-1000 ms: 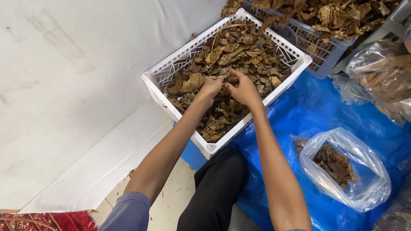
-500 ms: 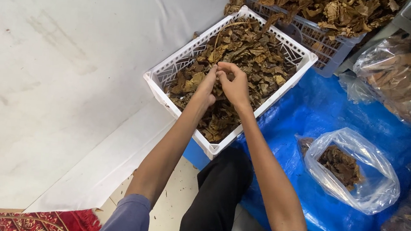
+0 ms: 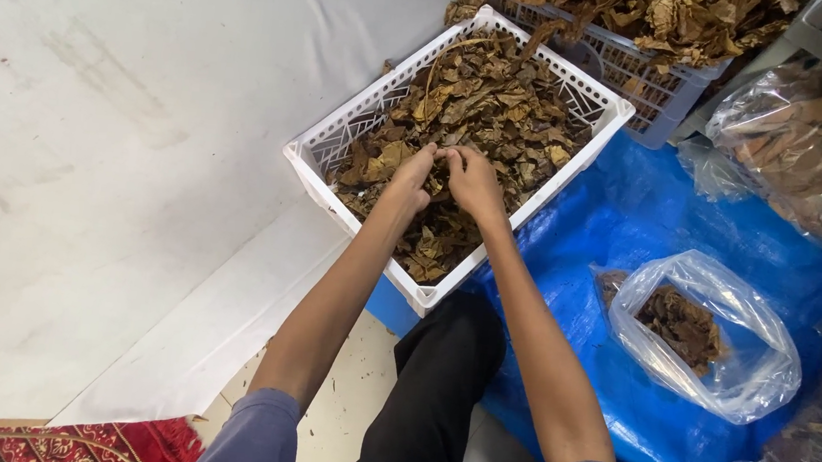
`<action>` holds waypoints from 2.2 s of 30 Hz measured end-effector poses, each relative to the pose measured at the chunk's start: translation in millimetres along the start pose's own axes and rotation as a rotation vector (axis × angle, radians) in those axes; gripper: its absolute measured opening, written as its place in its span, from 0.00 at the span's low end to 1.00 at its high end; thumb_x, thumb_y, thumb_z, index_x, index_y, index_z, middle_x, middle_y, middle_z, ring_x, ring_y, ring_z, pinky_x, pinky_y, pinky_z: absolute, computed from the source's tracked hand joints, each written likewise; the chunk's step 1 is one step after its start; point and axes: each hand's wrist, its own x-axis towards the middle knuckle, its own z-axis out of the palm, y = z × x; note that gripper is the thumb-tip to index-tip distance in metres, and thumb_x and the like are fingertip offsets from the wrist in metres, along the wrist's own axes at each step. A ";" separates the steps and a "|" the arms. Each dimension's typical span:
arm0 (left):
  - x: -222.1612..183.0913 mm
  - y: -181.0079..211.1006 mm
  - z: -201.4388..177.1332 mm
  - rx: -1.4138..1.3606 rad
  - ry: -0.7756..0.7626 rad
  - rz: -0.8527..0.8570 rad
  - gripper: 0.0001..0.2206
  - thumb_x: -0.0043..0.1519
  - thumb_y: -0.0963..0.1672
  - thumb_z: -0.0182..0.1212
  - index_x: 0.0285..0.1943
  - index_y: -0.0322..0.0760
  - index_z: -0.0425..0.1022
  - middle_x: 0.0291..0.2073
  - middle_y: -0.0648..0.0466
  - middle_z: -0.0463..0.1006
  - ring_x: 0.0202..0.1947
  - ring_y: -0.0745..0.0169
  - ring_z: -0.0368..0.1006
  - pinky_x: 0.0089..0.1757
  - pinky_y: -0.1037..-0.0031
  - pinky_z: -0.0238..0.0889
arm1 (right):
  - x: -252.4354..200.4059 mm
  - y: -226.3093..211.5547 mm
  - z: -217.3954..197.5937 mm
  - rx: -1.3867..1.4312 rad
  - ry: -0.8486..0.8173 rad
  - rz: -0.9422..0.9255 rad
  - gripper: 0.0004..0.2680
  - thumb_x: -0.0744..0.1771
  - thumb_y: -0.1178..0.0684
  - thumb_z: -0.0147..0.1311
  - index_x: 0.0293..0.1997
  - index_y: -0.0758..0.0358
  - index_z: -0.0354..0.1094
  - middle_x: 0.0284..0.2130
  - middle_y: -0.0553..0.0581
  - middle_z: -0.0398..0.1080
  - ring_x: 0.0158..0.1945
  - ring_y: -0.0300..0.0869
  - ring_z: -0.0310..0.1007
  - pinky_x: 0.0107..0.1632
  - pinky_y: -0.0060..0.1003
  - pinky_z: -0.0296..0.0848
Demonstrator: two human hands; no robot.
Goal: The person sorts dried leaves from a white plastic crate into transparent plastic bags, picking up handfuls of leaves and placing them inside the bags.
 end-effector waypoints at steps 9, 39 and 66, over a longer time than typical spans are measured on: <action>61.2 -8.8 -13.8 -0.323 -0.049 -0.014 0.27 0.67 0.49 0.59 0.71 0.30 0.61 0.63 0.31 0.68 0.57 0.35 0.73 0.47 0.33 0.70 | -28.9 -32.3 -22.7 0.133 0.016 -0.250 0.12 0.73 0.58 0.43 0.64 0.60 0.67 0.56 0.66 0.69 0.57 0.54 0.73 0.56 0.56 0.77; -95.5 -170.4 269.0 -0.494 -0.680 -0.466 0.12 0.63 0.44 0.57 0.42 0.25 0.73 0.36 0.38 0.78 0.34 0.50 0.77 0.35 0.63 0.78 | -244.6 32.6 -205.2 -0.238 0.665 -0.055 0.09 0.70 0.55 0.54 0.52 0.67 0.74 0.48 0.67 0.71 0.52 0.64 0.71 0.55 0.55 0.71; -191.2 -160.2 286.7 -0.073 -0.717 -0.545 0.22 0.67 0.40 0.50 0.69 0.24 0.52 0.65 0.26 0.58 0.60 0.21 0.66 0.50 0.23 0.65 | -271.7 153.1 -248.0 0.537 0.531 0.481 0.25 0.71 0.35 0.45 0.62 0.71 0.68 0.63 0.81 0.60 0.59 0.68 0.70 0.51 0.52 0.80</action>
